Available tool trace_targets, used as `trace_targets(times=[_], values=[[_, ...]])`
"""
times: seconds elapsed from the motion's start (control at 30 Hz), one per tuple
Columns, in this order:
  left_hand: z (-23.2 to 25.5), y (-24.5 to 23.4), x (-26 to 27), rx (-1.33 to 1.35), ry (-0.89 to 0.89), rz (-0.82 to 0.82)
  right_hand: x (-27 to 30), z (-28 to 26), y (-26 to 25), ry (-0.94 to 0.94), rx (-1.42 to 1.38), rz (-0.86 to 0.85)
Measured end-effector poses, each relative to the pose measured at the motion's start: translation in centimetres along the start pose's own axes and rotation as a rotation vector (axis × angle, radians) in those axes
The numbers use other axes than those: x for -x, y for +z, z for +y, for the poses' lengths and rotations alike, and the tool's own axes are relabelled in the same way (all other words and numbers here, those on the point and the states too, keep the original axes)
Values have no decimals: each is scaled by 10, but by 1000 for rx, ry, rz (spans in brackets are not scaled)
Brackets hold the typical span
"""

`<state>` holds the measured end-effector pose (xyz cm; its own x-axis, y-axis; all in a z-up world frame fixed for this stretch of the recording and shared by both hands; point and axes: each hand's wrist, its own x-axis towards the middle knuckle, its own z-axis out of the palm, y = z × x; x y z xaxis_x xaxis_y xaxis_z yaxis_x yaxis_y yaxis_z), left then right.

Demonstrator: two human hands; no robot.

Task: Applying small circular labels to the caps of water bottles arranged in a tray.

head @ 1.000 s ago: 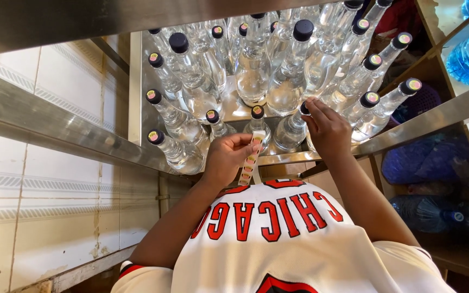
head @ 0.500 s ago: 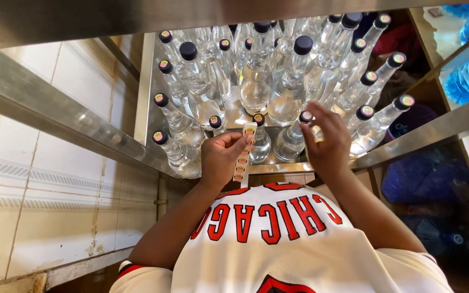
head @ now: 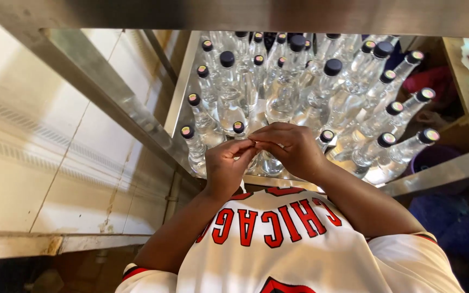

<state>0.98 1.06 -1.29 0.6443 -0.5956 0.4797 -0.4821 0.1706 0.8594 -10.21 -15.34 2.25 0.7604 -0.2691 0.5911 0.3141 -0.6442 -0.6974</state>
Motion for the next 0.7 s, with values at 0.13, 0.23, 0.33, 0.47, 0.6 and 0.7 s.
trace_targets(times=[0.13,0.23,0.33,0.47,0.6,0.7], values=[[5,-10,1,-135,69,96,-18,10,6,118,-326,-151],[15,-18,0,-190,124,123,-31,25,14,232,-552,-201],[15,-27,-1,-157,84,149,-57,11,9,236,-431,-132],[-9,-31,2,86,-184,180,-110,55,17,54,30,154],[-16,-45,-1,47,-334,159,-151,65,22,-206,280,155],[-18,-51,-2,92,-420,181,-157,90,37,-299,453,55]])
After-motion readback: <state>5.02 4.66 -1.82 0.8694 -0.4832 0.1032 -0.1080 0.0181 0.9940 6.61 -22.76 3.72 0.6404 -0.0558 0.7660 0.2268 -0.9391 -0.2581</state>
